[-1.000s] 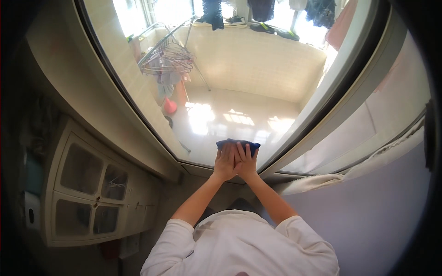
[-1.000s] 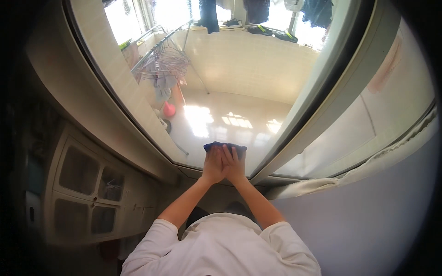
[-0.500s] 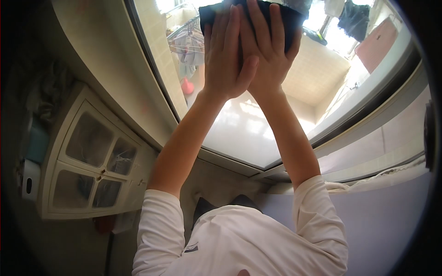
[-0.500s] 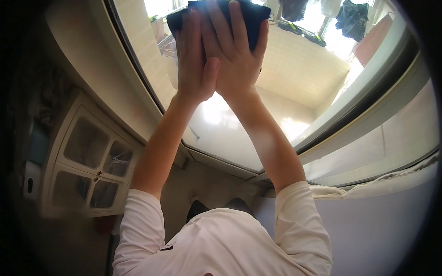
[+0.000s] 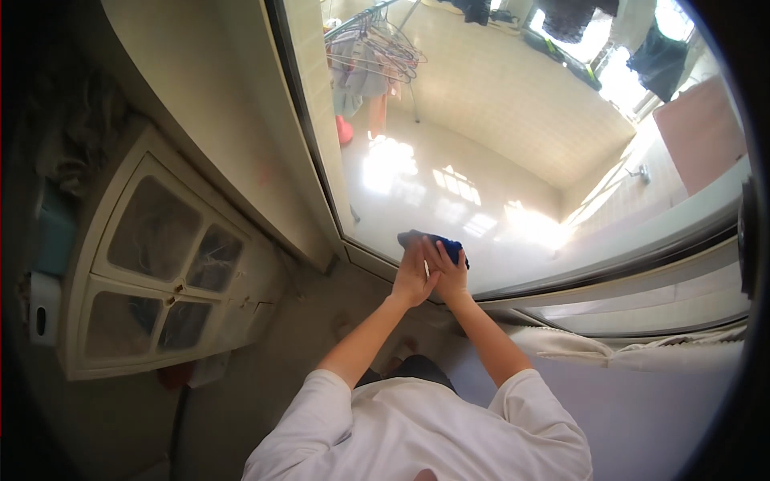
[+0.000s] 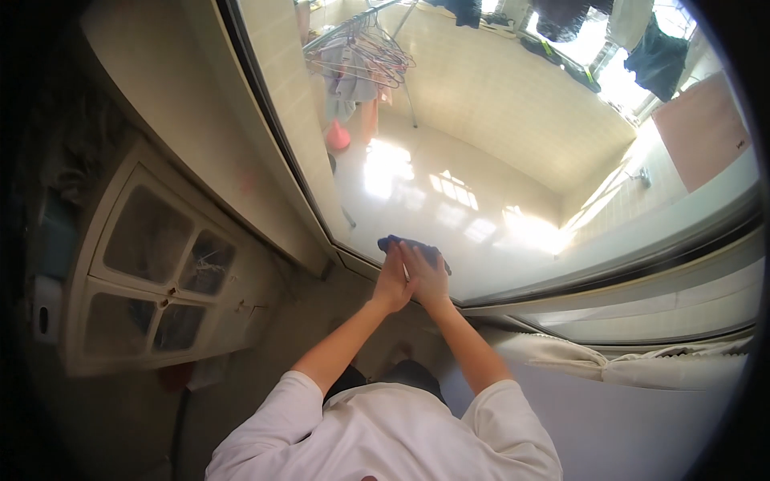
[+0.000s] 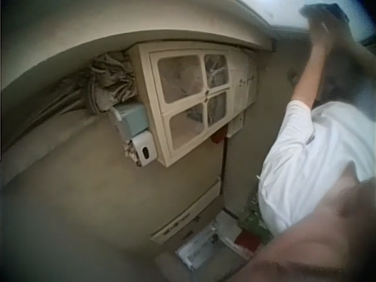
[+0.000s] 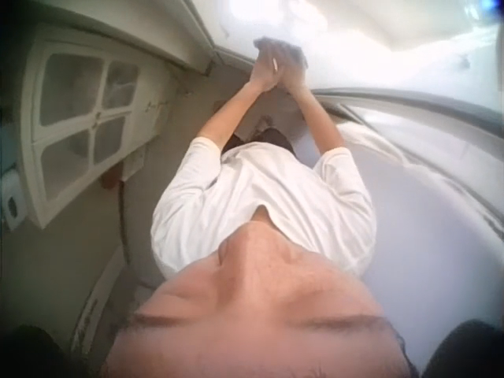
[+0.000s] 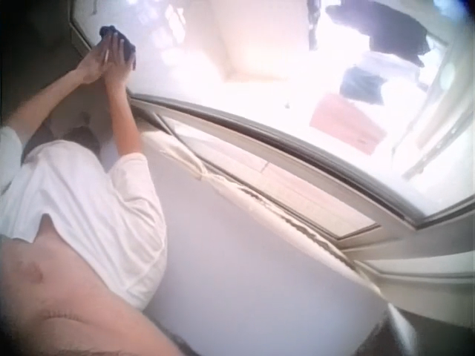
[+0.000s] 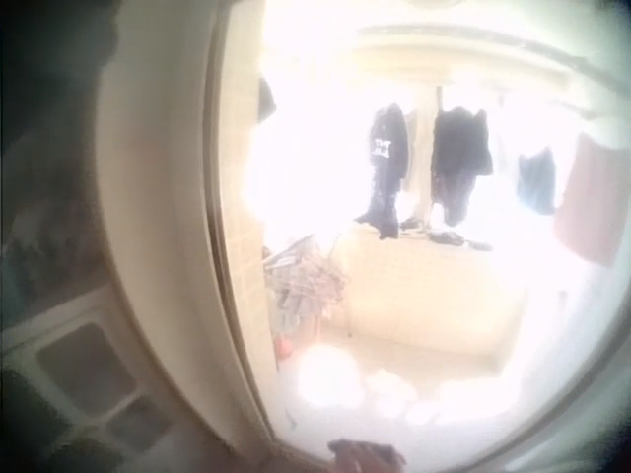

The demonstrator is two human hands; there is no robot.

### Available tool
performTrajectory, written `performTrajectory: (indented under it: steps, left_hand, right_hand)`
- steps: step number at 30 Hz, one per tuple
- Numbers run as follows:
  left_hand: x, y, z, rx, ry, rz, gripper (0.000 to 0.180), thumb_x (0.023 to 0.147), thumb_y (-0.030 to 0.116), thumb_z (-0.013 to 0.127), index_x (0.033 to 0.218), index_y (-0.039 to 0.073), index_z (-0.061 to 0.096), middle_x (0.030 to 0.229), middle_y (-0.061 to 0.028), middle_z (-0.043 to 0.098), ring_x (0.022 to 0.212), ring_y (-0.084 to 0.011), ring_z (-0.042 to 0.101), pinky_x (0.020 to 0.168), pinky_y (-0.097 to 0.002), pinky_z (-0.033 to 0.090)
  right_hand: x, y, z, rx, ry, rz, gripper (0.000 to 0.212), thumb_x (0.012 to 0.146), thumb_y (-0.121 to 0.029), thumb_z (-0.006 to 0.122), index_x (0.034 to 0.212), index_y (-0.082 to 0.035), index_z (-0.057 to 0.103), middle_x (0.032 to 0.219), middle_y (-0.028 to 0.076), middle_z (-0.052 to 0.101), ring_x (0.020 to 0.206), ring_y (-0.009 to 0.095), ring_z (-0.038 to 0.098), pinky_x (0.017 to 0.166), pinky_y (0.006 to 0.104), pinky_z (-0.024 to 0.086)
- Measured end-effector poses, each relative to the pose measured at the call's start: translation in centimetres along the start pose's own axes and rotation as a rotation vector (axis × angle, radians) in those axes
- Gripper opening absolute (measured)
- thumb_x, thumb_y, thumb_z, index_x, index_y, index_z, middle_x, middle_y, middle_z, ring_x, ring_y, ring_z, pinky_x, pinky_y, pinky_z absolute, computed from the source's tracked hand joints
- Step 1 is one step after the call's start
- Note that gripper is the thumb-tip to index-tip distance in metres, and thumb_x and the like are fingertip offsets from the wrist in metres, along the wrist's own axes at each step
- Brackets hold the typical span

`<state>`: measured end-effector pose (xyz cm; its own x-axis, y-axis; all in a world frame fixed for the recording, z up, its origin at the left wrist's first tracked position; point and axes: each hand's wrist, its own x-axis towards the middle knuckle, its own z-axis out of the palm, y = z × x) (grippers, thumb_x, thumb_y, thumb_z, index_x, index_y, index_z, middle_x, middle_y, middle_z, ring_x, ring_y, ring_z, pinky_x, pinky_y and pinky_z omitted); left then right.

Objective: The person rinses and wrings a cloth in a basin of water, then wipes the outer side of a wardrobe and a window pane.

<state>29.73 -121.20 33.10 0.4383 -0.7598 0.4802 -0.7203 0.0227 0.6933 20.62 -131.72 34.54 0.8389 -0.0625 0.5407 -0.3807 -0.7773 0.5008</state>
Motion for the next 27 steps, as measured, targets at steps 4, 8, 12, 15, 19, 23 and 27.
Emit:
performTrajectory:
  steps: [4,8,12,15,19,23,27]
  left_hand:
    - [0.3,-0.7,-0.5,-0.174,0.011,-0.117,0.086,0.1,0.04,0.045,0.15,-0.017,0.005,0.159,-0.036,0.008,0.148,-0.0511,0.008,0.122,-0.0476,0.015]
    - [7.1,0.3,-7.5,-0.269,0.244,-0.001,0.072,0.106,0.034,0.029,0.152,-0.011,-0.003,0.162,-0.0309,-0.003,0.15,-0.0482,-0.005,0.122,-0.0481,0.004]
    - [14.6,0.6,-16.7,-0.595,0.561,0.066,0.093,0.101,0.057,0.036,0.156,-0.001,-0.013,0.166,-0.0202,0.003,0.153,-0.0343,0.011,0.121,-0.0398,0.016]
    - [14.9,0.1,-17.6,-0.612,0.581,0.032,0.094,0.1,0.062,0.031,0.157,0.001,-0.011,0.167,-0.0179,0.003,0.153,-0.0316,0.01,0.121,-0.0394,0.016]
    - [13.0,-0.2,-13.7,-0.559,0.556,-0.048,0.093,0.1,0.065,0.023,0.157,-0.001,-0.008,0.167,-0.0182,-0.002,0.154,-0.0326,0.003,0.122,-0.0396,0.01]
    - [5.9,0.4,-3.4,-0.49,0.419,-0.205,0.09,0.101,0.061,0.024,0.156,-0.001,-0.008,0.166,-0.0202,-0.01,0.152,-0.0386,-0.01,0.122,-0.0462,-0.001]
    - [-0.6,3.1,5.3,-0.777,0.266,-0.456,0.086,0.101,0.041,0.039,0.156,0.0,-0.014,0.166,-0.0184,-0.008,0.154,-0.033,-0.005,0.123,-0.0403,0.005]
  right_hand:
    - [3.8,-0.4,-2.4,0.195,-0.039,0.044,0.057,0.087,-0.027,0.055,0.144,-0.023,0.052,0.156,-0.005,0.041,0.134,0.016,0.048,0.1,0.054,0.039]
    - [15.4,0.4,-6.7,-0.05,0.085,-0.078,0.059,0.091,-0.035,0.049,0.149,-0.027,0.047,0.158,-0.007,0.039,0.147,0.015,0.033,0.12,0.0552,0.008]
    - [27.1,-0.1,-9.6,0.196,0.208,-0.088,0.063,0.089,-0.022,0.049,0.152,-0.023,0.042,0.16,-0.005,0.035,0.146,0.016,0.033,0.117,0.0524,0.024]
    - [30.9,-0.7,-10.0,0.219,0.33,-0.079,0.056,0.09,-0.027,0.048,0.145,-0.022,0.05,0.156,-0.003,0.041,0.145,0.015,0.035,0.117,0.0476,0.027]
    - [25.1,-0.2,-7.4,0.16,0.216,-0.121,0.06,0.089,-0.025,0.049,0.149,-0.027,0.046,0.156,-0.006,0.04,0.145,0.012,0.035,0.116,0.0455,0.029]
    - [12.7,0.4,-4.7,0.109,-0.087,-0.195,0.071,0.087,-0.019,0.049,0.156,-0.023,0.033,0.162,-0.01,0.03,0.148,0.006,0.028,0.115,0.0419,0.028]
    - [2.9,1.6,-2.2,0.135,-0.194,-0.2,0.056,0.093,-0.019,0.049,0.149,-0.022,0.046,0.154,-0.009,0.043,0.138,0.007,0.042,0.111,0.0375,0.032]
